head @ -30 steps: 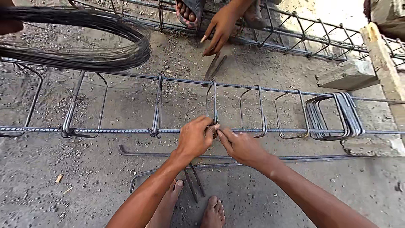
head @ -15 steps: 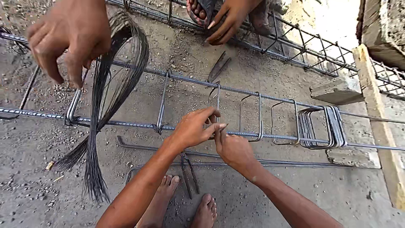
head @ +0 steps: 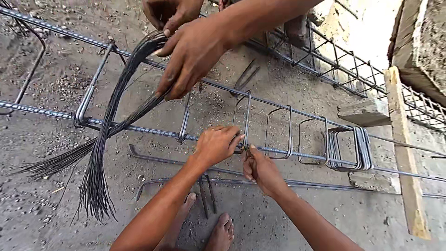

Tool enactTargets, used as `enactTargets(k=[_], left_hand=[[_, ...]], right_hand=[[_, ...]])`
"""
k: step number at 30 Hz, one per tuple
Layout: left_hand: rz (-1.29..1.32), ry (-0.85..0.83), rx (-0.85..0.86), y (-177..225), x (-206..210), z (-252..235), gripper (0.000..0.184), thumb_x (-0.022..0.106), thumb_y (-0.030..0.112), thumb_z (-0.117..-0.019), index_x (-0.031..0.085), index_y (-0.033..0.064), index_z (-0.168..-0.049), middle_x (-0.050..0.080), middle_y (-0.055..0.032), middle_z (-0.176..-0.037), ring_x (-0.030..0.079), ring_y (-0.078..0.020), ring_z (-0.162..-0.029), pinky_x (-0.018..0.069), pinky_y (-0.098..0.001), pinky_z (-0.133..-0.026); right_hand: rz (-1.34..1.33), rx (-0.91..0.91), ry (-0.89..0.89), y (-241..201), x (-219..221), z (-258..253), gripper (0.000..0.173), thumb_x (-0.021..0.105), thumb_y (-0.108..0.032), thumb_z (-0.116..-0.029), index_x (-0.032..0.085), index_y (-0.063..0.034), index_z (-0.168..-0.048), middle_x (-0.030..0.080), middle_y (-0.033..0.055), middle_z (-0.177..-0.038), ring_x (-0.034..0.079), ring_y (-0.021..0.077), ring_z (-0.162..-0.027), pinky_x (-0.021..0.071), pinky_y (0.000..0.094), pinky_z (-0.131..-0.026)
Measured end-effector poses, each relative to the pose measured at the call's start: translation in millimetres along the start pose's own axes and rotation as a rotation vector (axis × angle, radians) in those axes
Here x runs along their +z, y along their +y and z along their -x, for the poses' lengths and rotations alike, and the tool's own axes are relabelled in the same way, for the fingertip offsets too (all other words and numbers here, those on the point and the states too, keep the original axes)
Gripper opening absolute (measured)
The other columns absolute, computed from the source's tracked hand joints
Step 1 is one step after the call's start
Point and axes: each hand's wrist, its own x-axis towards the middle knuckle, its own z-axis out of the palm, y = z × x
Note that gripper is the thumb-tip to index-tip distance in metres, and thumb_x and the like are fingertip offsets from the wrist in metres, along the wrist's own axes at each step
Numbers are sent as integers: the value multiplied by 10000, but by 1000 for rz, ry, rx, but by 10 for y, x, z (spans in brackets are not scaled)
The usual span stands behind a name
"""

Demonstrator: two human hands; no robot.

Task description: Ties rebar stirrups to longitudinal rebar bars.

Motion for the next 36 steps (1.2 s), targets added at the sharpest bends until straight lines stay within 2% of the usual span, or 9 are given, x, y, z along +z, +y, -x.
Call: enactTargets(k=[2,4,9,14,18,21,27,32,36], left_hand=[[3,-11,-3,-18,12,-1,274,584,304,-1030,728,79,-970,713,-77,-823,706,-250,-770,568,-434,-701],[-10,-16,1,-35,40,12,278,581,307,-1031,726,79,-963,715,-75,-827,709,-252,-784,571,-436,-709],[-41,-30,22,9,30,21,273,576,280,-1030,738,69,-970,731,-90,-859,727,-266,-836,580,-442,-751],[-39,3,42,-30,93,36,262,577,274,-1024,733,77,-951,710,-73,-813,709,-247,-785,567,-416,-697],[-48,-18,38,-42,101,44,276,573,281,-1027,727,74,-929,708,-78,-804,713,-254,-790,565,-418,-700],[-50,-19,38,-33,92,33,285,564,289,-1030,733,84,-925,720,-71,-815,718,-245,-794,567,-409,-708],[-61,-47,22,-19,111,39,286,571,298,-1033,728,76,-943,719,-86,-832,718,-261,-812,564,-423,-725],[-39,-53,22,19,82,32,290,553,289,-1047,724,70,-966,721,-94,-851,713,-271,-825,556,-434,-734],[-41,-37,23,10,110,43,288,553,285,-1044,711,68,-941,708,-95,-828,703,-275,-800,552,-427,-713]], right_hand=[[652,-246,0,27,-227,54,566,210,-356,-1136,663,-56,-977,558,-47,-586,537,68,-495,467,250,-497],[1183,-569,130,17,-391,126,520,344,-387,-1113,679,-29,-938,618,100,-696,628,257,-590,496,450,-522],[1653,-756,150,-191,-453,76,593,620,-483,-976,622,5,-1312,645,260,-1170,664,447,-1005,553,544,-806],[1873,-862,55,-273,-266,-51,483,498,-415,-1063,643,29,-941,620,191,-823,673,376,-787,527,450,-635],[1917,-1015,95,-154,-240,-83,374,458,-216,-1082,635,65,-910,625,209,-770,687,379,-729,548,437,-622],[1869,-970,174,-84,-169,-75,294,482,-117,-1043,649,91,-918,635,227,-773,695,390,-719,555,443,-593],[1465,-526,205,-112,2,-12,469,380,-248,-1095,664,69,-896,661,224,-756,714,395,-719,556,513,-612],[826,-94,78,-225,-54,-48,466,327,-289,-1136,681,-45,-956,671,-18,-718,624,39,-554,543,231,-552],[156,110,60,-235,11,-28,435,300,-246,-1146,608,12,-979,681,50,-748,667,117,-554,596,265,-539]])
